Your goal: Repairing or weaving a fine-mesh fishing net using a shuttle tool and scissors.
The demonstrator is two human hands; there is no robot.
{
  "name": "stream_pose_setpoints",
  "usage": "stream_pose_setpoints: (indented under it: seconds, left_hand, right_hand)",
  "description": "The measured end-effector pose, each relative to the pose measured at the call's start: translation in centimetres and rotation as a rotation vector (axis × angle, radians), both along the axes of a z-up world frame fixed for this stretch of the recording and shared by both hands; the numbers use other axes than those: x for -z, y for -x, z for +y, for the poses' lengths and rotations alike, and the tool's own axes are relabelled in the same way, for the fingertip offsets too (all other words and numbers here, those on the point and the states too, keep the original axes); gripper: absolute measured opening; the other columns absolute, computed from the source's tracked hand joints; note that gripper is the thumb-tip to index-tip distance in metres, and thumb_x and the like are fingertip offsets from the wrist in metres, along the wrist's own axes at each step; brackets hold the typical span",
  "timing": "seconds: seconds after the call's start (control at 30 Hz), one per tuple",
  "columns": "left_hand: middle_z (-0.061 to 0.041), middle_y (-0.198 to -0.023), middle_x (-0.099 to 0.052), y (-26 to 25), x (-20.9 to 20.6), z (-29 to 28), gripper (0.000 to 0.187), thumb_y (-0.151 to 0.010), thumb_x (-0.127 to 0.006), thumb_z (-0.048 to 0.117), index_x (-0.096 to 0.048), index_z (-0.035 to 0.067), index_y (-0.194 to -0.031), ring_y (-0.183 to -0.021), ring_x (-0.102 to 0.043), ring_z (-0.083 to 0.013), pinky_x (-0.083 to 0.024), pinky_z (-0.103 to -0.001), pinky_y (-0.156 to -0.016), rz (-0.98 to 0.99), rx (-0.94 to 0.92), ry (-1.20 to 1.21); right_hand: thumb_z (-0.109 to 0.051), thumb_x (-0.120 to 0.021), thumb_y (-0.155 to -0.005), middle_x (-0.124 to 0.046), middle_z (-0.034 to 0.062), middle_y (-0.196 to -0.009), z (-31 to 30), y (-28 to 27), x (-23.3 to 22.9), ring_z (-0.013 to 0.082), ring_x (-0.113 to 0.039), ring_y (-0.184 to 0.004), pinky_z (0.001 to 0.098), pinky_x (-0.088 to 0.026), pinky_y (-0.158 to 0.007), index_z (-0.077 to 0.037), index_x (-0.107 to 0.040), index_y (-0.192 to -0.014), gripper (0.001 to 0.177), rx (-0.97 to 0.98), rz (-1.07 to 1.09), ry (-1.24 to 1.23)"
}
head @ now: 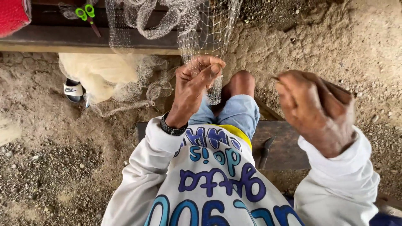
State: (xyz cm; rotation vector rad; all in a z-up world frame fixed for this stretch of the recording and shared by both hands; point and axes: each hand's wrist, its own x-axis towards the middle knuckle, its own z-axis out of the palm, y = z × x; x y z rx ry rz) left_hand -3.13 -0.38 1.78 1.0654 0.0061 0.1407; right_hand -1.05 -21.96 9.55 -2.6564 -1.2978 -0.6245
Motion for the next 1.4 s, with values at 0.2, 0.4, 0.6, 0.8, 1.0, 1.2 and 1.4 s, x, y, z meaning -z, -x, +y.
stream_pose_setpoints:
  seconds: [0.2, 0.4, 0.6, 0.8, 1.0, 1.2, 1.4]
  left_hand:
    - [0.004, -0.091, -0.062, -0.2, 1.2, 0.5, 0.017, -0.085, -0.058, 0.034, -0.06, 0.018, -0.091, -0.08, -0.058, -0.0059, -0.048, -0.019, -0.067, -0.107, 0.022, -0.01]
    - [0.0, -0.098, -0.062, -0.7, 1.5, 0.6, 0.013, -0.089, -0.057, 0.023, -0.061, 0.013, -0.097, -0.094, -0.06, -0.0116, -0.052, -0.026, -0.085, -0.195, -0.001, 0.09]
    - [-0.006, -0.112, -0.058, -0.5, 1.7, 0.3, 0.047, -0.084, -0.042, 0.055, -0.057, 0.014, -0.103, -0.11, -0.053, -0.0202, -0.037, -0.039, -0.1, 0.027, 0.14, -0.018]
    - [-0.004, -0.099, -0.062, 0.1, 0.4, 0.4, 0.04, -0.086, -0.049, 0.049, -0.058, 0.012, -0.1, -0.095, -0.06, -0.0163, -0.051, -0.031, -0.086, -0.129, -0.007, -0.077]
    - [-0.003, -0.093, -0.06, 0.0, -0.5, 0.1, 0.025, -0.079, -0.066, 0.028, -0.057, 0.011, -0.094, -0.095, -0.059, -0.0159, -0.05, -0.032, -0.091, -0.066, 0.097, 0.176]
    - [-0.019, -0.136, -0.033, -0.8, 15.2, -2.0, 0.046, -0.092, -0.045, 0.02, -0.032, -0.004, -0.129, -0.128, -0.035, -0.0259, -0.039, -0.033, -0.103, -0.152, 0.279, -0.102]
    - [-0.002, -0.104, -0.062, -0.8, 3.2, 0.1, 0.027, -0.089, -0.049, 0.036, -0.058, 0.014, -0.102, -0.098, -0.06, -0.0107, -0.052, -0.025, -0.078, -0.133, -0.01, -0.039]
  right_hand:
    - [0.008, -0.058, -0.097, -0.057, 0.0151, -0.074, 4.5, -1.2, -0.7, 0.0181, -0.054, -0.05, 0.0294, -0.053, -0.041, 0.002, -0.05, -0.101, 0.011, -0.16, 0.191, -0.147]
    - [0.007, -0.06, -0.095, -0.059, 0.0154, -0.08, 6.9, -1.4, -2.0, 0.0182, -0.056, -0.058, 0.0273, -0.048, -0.047, 0.007, -0.052, -0.101, 0.01, -0.176, 0.304, -0.164]
    - [0.0, -0.075, -0.096, -0.058, 0.0098, -0.087, 7.9, -2.8, -0.7, 0.0144, -0.057, -0.06, 0.0253, -0.052, -0.045, -0.001, -0.058, -0.098, 0.017, -0.071, -0.191, -0.001]
    - [-0.004, -0.079, -0.093, -0.055, 0.0096, -0.092, 8.6, -3.1, 0.3, 0.0169, -0.062, -0.066, 0.0255, -0.06, -0.051, -0.003, -0.056, -0.1, 0.025, -0.038, -0.191, -0.015]
    - [0.004, -0.07, -0.094, -0.052, 0.013, -0.091, 8.9, -3.1, 0.3, 0.0186, -0.059, -0.067, 0.0266, -0.057, -0.053, 0.001, -0.051, -0.101, 0.021, -0.071, 0.031, -0.134]
    - [0.007, -0.06, -0.097, -0.057, 0.0168, -0.081, 7.7, -2.9, -2.0, 0.0213, -0.059, -0.062, 0.0273, -0.055, -0.053, 0.008, -0.053, -0.096, 0.007, -0.161, 0.228, -0.251]
    - [-0.01, -0.063, -0.09, -0.061, 0.0137, -0.072, 5.6, 0.1, -6.4, 0.0112, -0.054, -0.046, 0.0191, -0.042, -0.03, 0.006, -0.047, -0.093, 0.023, -0.101, 0.457, -0.147]
